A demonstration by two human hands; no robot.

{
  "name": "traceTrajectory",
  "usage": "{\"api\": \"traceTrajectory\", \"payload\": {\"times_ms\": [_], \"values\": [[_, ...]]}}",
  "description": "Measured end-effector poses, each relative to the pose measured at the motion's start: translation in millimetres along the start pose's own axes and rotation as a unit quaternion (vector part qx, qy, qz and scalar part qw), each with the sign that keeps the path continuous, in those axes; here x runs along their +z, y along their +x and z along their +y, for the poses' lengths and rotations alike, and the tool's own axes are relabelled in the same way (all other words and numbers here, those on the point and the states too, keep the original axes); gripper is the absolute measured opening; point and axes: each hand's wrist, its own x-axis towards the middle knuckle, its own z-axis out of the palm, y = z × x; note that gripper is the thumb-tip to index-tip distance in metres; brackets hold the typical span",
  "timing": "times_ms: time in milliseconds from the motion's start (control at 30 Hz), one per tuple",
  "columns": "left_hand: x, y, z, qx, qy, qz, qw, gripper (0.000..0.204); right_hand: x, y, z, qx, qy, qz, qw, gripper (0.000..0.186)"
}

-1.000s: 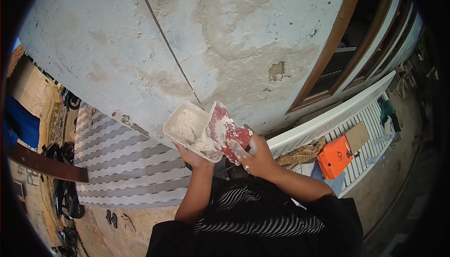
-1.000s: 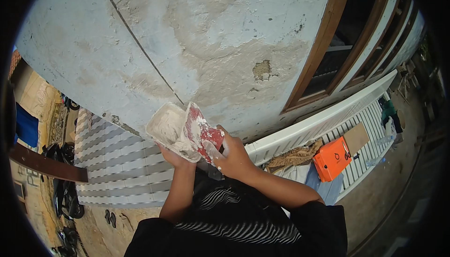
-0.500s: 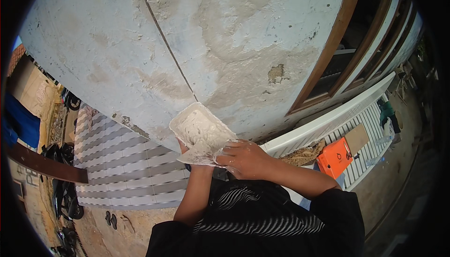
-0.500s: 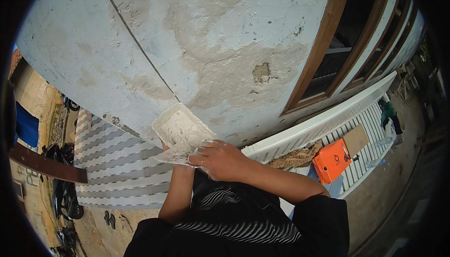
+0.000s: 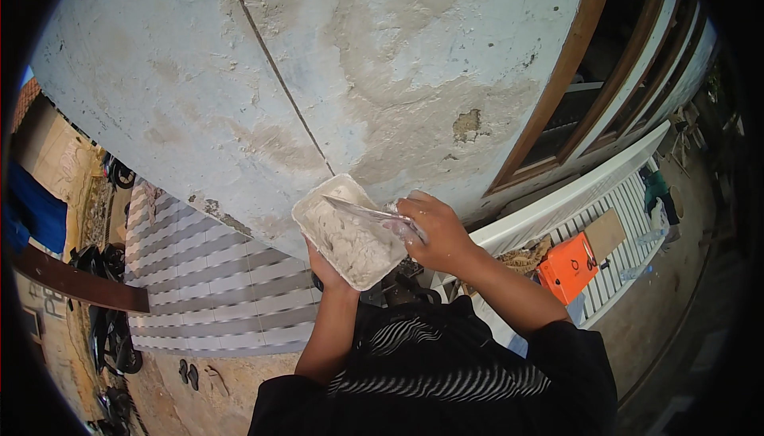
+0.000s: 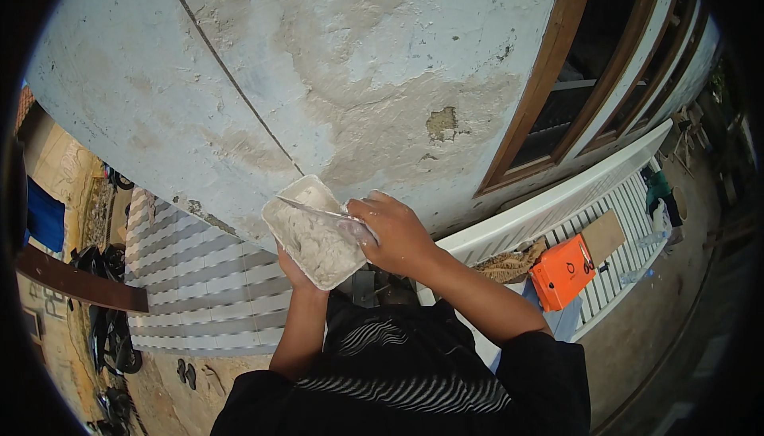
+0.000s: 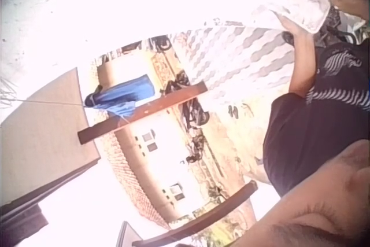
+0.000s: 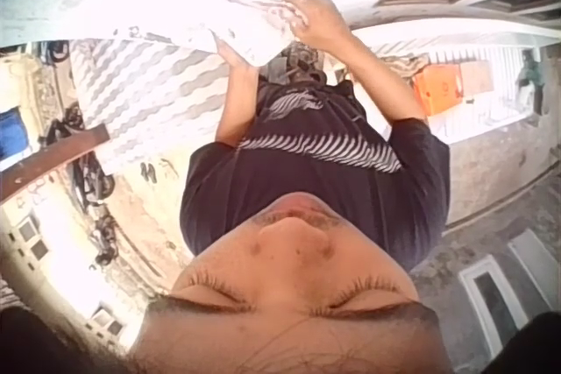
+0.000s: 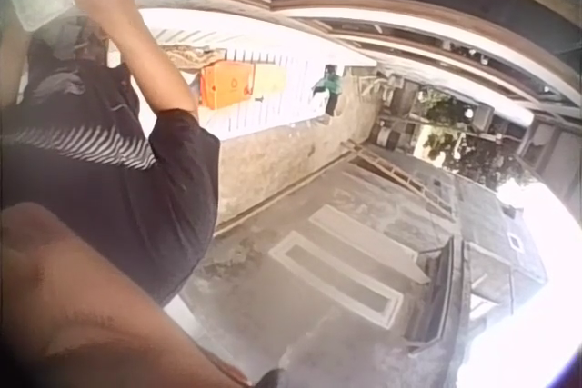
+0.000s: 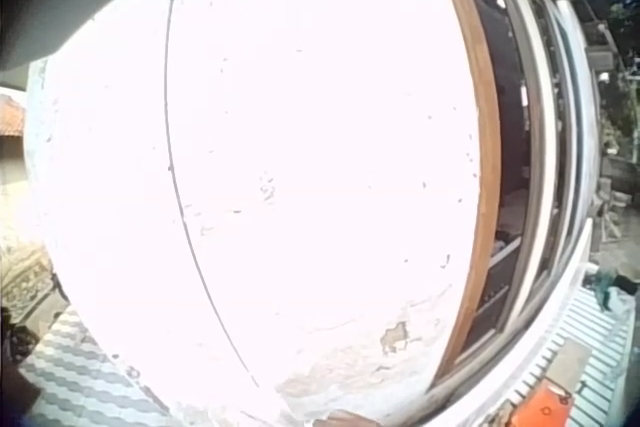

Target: Applying plaster to patch cracks or damage on an exterior wall using a putty knife.

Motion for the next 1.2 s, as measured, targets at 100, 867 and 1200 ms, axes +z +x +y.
{"api": "traceTrajectory", "payload": {"times_ms": [100, 867, 1200], "values": [[-7.6, 2.5, -1.3, -0.008, 0.021, -0.007, 1.0, 0.061, 15.2, -3.8, -0.9, -0.116, -0.047, -0.04, 0.991, 0.033], [-34.7, -7.1, -1.3, -0.046, 0.035, -0.004, 0.998, 0.065, 36.5, -13.7, -1.3, -0.175, -0.074, -0.067, 0.979, 0.041], [-31.7, -8.1, -1.6, -0.081, 0.037, -0.032, 0.996, 0.063, -2.0, 20.3, 2.4, -0.051, -0.025, 0.007, 0.998, 0.031]]}}
